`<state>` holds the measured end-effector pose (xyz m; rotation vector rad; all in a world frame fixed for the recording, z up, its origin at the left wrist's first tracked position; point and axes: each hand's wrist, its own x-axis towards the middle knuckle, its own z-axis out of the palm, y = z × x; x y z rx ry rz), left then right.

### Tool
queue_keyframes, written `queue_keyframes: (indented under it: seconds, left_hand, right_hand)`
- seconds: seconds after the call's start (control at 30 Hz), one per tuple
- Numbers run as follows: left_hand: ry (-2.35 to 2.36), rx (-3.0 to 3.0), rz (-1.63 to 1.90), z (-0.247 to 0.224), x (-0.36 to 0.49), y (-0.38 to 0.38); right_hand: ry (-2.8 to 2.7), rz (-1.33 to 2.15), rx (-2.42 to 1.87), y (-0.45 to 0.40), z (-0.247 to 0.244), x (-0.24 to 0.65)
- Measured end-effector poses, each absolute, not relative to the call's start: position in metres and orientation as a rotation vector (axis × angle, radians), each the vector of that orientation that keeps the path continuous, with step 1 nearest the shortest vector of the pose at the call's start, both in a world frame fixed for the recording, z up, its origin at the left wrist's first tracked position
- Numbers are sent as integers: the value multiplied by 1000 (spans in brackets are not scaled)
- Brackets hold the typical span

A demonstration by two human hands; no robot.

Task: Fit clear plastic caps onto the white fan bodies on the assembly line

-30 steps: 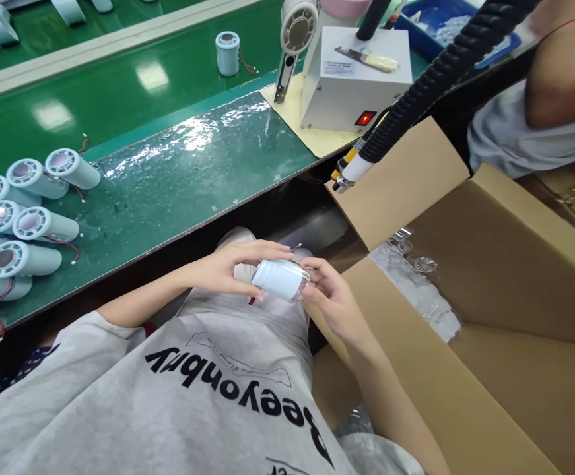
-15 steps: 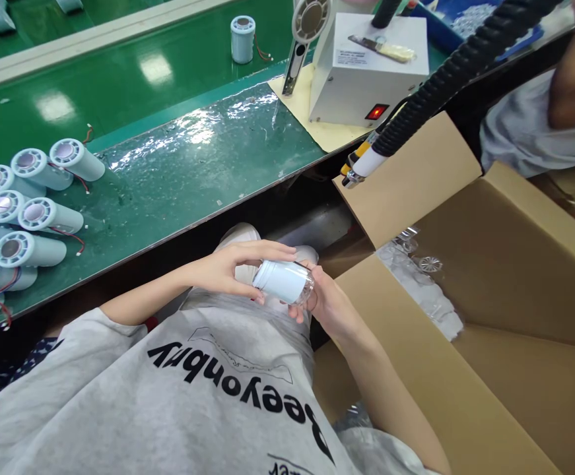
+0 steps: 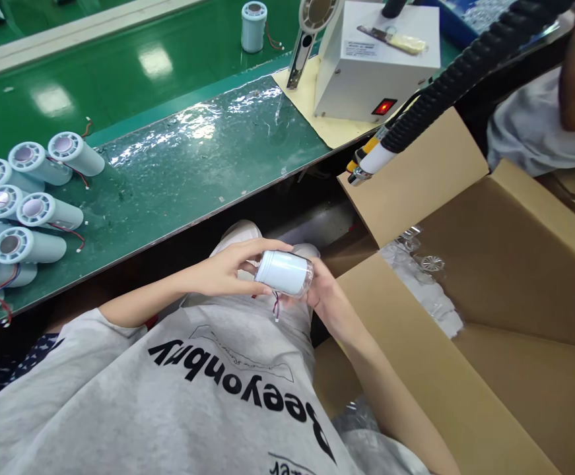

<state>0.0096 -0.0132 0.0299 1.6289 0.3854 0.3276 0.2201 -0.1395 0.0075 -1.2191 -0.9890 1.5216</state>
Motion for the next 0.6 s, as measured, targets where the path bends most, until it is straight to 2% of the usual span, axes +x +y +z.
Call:
queue_keyframes:
  seconds: [0.1, 0.2, 0.4, 0.6]
  left_hand:
    - [434, 1511, 286, 32, 9, -15]
    - [452, 1445, 212, 30, 7, -14]
    - [306, 1520, 253, 27, 7, -11]
    - [300, 1396, 206, 20, 7, -11]
  right_hand:
    - [-1446, 865, -1235, -143, 1, 224]
    - [-1707, 642, -1198, -145, 3, 228]
    - [-1146, 1287, -1276, -148, 18, 226]
    - [-1098, 1295, -1374, -152, 19, 227]
